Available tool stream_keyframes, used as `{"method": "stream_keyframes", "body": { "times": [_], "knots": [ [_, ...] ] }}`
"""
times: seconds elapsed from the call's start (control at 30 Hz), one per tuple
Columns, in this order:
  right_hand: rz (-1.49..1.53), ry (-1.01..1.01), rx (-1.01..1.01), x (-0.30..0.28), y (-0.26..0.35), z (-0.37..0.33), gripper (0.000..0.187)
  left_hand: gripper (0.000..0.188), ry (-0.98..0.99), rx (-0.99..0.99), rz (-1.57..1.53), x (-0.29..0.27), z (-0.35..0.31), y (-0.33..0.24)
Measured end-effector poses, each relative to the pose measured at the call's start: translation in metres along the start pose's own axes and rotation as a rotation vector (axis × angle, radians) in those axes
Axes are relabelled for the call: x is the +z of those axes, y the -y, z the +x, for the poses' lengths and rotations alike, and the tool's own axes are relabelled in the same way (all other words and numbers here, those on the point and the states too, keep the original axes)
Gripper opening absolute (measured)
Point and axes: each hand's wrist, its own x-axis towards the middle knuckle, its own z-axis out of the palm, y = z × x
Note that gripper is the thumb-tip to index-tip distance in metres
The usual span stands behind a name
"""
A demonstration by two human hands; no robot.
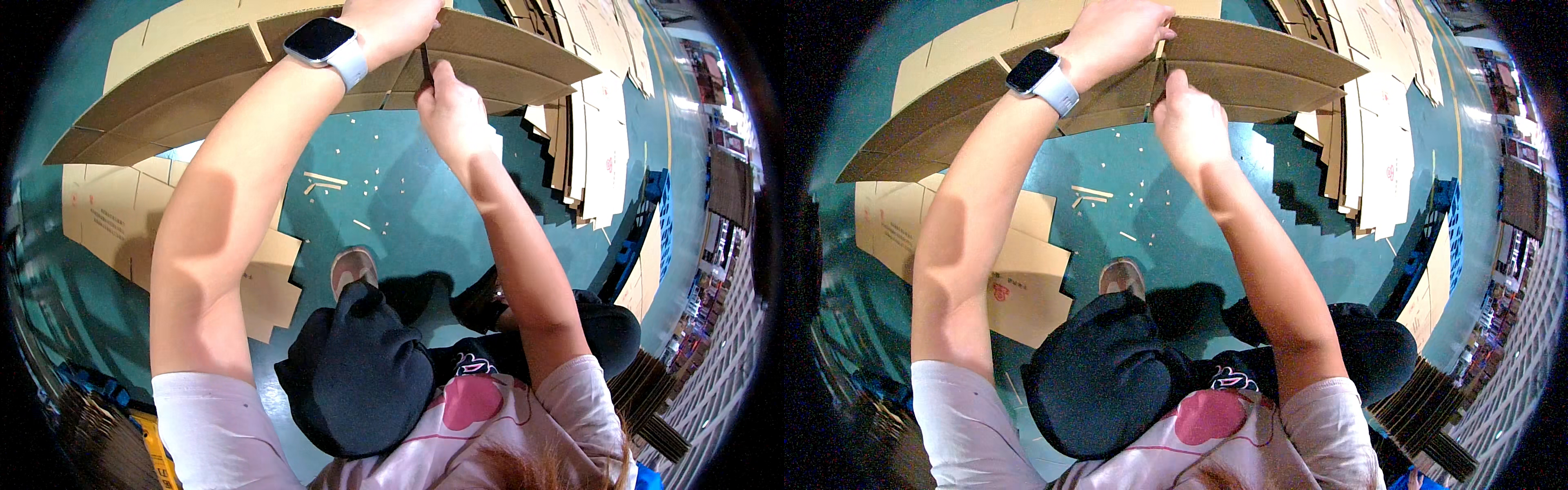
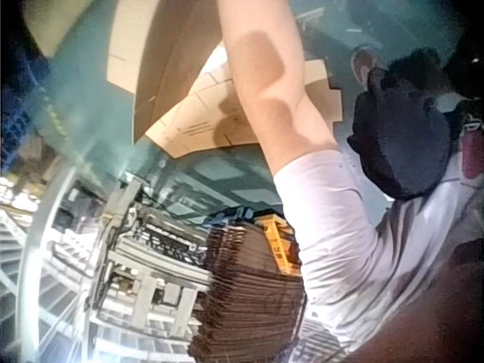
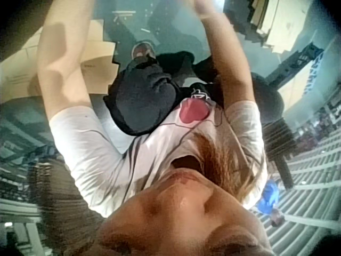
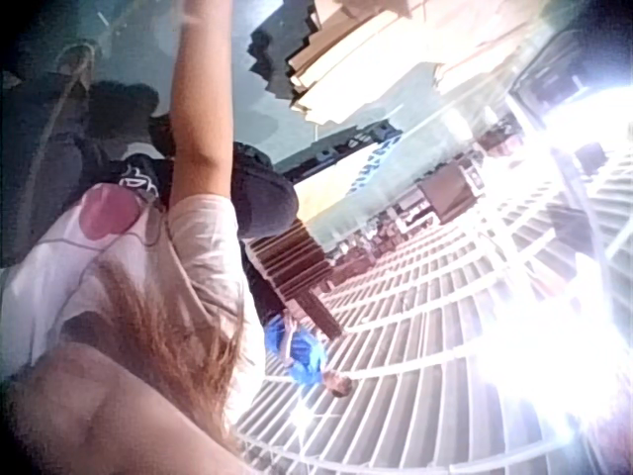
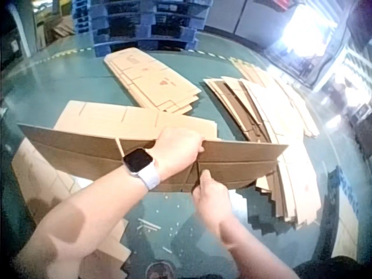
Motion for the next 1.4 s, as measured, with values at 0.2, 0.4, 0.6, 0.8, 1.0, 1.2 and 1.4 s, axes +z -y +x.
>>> {"method": "stream_keyframes", "body": {
  "times": [0.2, 0.4, 0.6, 0.8, 1.0, 1.2, 1.4],
  "knots": [
    [-0.029, -0.029, -0.062, 0.008, 0.0, 0.015, 0.014, 0.016, 0.038, -0.036, -0.034, -0.002, -0.002, -0.002],
    [-0.035, -0.035, 0.001, 0.017, 0.0, 0.007, 0.02, 0.016, 0.025, -0.049, -0.03, -0.003, -0.004, -0.001],
    [-0.11, -0.081, -0.068, 0.017, -0.006, -0.008, 0.01, 0.024, 0.116, -0.01, 0.064, 0.003, -0.001, 0.005],
    [-0.208, 0.337, -0.411, -0.049, -0.095, -0.049, 0.014, 0.022, 0.42, -0.043, 0.077, -0.018, 0.005, -0.009],
    [-0.17, 0.189, 0.163, -0.146, -0.233, -0.05, 0.012, 0.042, 0.498, 0.051, -0.002, 0.002, 0.072, -0.09],
    [0.158, -0.16, 0.179, -0.127, -0.268, -0.046, 0.013, 0.024, 0.48, 0.137, 0.005, 0.106, 0.135, -0.175],
    [0.122, -0.229, 0.043, -0.09, -0.273, -0.022, 0.017, 0.023, 0.574, 0.068, 0.029, 0.121, 0.155, -0.178]
  ]
}}
